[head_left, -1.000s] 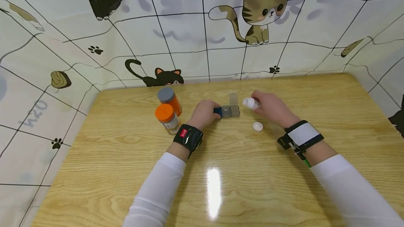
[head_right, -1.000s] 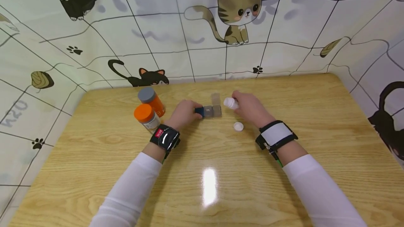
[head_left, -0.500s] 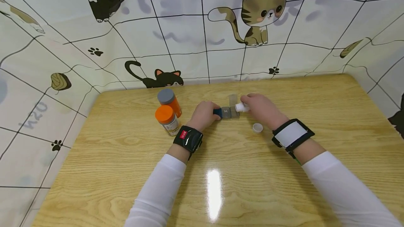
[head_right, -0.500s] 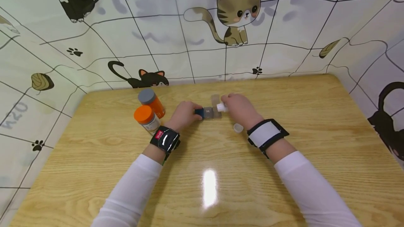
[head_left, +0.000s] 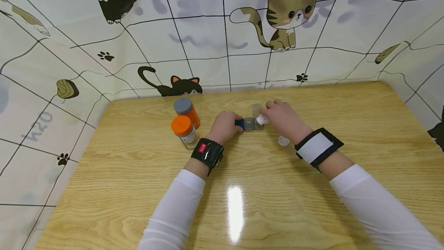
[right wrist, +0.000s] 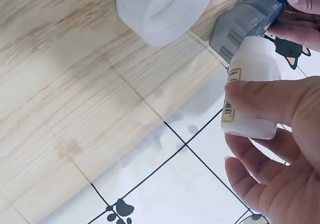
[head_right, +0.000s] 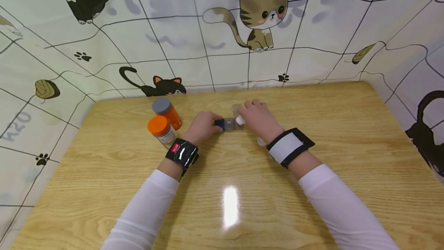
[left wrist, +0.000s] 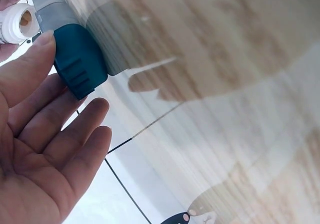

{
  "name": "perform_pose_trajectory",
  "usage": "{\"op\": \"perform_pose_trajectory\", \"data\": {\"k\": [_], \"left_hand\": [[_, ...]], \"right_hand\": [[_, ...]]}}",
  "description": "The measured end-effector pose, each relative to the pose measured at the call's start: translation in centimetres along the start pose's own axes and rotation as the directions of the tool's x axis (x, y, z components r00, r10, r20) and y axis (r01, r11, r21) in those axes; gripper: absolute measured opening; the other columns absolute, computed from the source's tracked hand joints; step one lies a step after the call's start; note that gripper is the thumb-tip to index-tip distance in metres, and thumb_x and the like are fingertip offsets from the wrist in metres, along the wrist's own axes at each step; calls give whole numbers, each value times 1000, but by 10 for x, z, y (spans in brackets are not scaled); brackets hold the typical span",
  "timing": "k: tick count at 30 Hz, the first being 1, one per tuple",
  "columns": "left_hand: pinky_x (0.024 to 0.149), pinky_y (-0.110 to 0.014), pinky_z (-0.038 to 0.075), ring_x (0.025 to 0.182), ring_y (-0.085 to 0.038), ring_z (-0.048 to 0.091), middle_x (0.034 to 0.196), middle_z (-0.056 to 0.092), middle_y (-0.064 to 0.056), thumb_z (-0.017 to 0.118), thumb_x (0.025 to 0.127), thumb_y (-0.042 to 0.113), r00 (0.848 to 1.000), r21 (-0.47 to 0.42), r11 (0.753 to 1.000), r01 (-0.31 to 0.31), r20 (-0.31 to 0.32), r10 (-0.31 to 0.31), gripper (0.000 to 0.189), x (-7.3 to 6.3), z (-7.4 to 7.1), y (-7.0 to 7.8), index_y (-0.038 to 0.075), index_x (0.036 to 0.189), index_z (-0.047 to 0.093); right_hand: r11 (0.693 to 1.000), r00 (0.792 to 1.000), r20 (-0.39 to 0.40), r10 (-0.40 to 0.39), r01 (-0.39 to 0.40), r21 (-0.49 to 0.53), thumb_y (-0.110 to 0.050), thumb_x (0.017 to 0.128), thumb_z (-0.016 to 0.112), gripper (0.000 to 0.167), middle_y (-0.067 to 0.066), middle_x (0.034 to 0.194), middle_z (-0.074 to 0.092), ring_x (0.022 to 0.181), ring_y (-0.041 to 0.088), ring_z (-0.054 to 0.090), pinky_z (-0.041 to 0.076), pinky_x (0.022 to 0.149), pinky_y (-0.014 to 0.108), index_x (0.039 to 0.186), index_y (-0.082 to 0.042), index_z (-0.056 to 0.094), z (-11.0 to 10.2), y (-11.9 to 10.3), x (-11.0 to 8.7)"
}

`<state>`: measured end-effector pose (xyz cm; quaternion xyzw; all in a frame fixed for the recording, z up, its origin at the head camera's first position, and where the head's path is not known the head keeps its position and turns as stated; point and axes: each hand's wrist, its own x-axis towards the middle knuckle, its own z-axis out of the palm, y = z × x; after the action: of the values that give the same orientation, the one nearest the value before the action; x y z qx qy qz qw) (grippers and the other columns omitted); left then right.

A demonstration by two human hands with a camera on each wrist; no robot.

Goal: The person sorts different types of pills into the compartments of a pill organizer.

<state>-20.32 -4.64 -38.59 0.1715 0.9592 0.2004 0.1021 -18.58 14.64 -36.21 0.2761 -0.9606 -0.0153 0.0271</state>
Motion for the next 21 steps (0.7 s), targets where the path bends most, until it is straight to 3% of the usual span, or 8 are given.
{"op": "perform_pose_trajectory", "data": {"k": [13, 21], "left_hand": [[90, -32, 48, 106, -20, 60, 117, 65, -6, 70, 82, 19, 1000, -3, 1000, 6, 9, -6, 38, 1, -1, 0, 10, 119, 64], [89, -31, 48, 105, -19, 60, 117, 65, -6, 70, 82, 19, 1000, 4, 1000, 10, 14, -10, 38, 2, -2, 1, 10, 119, 64]], "right_hand": [[995, 995, -67, -74, 69, -73, 1, 88, 55, 20, 14, 105, 57, 105, 37, 51, 42, 87, 52, 104, -8, 62, 2, -6, 2], [985, 989, -84, -122, 111, -131, 0, 88, 55, 25, 14, 113, 55, 106, 35, 48, 41, 88, 50, 110, -9, 61, 3, -8, 2]]}}
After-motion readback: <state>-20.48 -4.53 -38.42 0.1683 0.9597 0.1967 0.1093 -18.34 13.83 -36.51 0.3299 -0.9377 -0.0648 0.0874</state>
